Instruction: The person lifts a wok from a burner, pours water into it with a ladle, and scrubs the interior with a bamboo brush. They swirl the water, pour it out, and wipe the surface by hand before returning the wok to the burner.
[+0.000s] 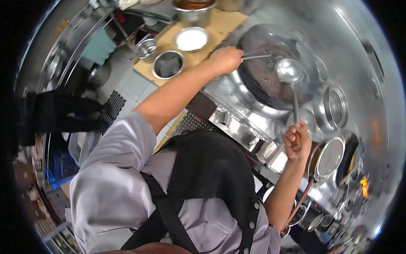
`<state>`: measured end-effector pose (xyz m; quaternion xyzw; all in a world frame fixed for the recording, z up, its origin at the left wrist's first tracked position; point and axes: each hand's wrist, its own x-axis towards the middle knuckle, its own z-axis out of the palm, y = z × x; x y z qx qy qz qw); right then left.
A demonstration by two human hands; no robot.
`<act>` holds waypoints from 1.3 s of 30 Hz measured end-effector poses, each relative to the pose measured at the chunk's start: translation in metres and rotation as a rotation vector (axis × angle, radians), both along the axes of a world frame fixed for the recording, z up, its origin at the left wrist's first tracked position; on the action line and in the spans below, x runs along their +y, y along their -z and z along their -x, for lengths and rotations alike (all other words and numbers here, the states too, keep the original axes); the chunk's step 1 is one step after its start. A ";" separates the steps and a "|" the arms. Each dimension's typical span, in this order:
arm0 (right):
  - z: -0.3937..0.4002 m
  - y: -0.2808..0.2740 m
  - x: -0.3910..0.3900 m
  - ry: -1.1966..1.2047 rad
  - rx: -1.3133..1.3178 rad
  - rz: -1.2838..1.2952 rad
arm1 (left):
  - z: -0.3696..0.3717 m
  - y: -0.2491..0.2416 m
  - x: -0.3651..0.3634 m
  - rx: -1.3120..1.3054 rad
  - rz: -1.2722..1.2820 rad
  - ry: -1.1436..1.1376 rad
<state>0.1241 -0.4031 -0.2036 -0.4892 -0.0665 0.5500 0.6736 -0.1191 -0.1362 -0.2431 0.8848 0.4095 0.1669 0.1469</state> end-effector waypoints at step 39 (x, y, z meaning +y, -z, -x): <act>0.120 0.009 0.034 0.024 -0.546 0.297 | 0.269 0.082 -0.017 -0.488 0.152 -0.290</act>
